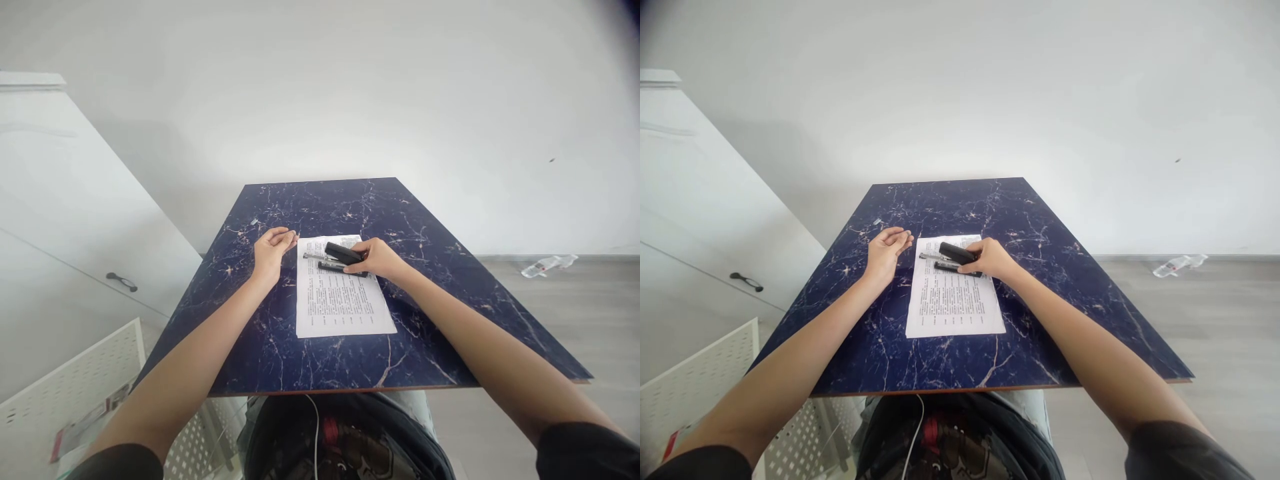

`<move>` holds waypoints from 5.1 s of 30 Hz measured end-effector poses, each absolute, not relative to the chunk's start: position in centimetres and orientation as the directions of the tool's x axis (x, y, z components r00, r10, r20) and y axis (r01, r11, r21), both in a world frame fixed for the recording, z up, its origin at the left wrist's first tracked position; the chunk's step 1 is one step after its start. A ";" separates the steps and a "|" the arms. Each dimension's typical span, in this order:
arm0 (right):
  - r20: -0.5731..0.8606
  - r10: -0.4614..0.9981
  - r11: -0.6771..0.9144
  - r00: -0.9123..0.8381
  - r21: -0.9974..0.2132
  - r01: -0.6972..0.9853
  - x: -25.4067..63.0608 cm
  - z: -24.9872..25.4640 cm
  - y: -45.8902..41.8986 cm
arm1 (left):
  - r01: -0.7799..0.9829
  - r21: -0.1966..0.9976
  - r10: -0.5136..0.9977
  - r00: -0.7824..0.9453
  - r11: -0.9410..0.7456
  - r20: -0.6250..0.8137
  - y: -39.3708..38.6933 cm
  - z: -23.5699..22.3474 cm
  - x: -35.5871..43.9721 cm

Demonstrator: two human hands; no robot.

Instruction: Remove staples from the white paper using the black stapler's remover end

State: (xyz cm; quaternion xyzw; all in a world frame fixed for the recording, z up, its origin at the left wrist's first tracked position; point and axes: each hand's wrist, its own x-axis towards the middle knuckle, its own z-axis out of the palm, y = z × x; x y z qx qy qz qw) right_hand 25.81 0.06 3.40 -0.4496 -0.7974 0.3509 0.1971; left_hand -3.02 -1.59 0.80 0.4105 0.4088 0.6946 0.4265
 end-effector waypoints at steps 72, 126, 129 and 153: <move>0.506 0.862 0.365 -0.036 -0.571 0.735 33.3 -2.0 8.0 | 0.442 0.727 0.844 0.165 -0.526 0.510 -3.9 1.0 -2.7; 0.292 0.780 0.621 -0.553 -0.469 0.628 33.3 -1.1 7.6 | 0.551 0.688 0.881 0.266 -0.473 0.392 -2.8 0.0 -3.9; 0.294 0.777 0.625 -0.557 -0.466 0.627 33.3 -1.0 7.6 | 0.532 0.696 0.876 0.265 -0.482 0.403 -2.8 0.1 -3.8; 0.123 0.727 0.510 -0.676 -0.756 0.410 30.7 2.8 3.9 | 0.460 0.808 0.852 0.515 -0.368 0.095 -2.1 1.3 -7.4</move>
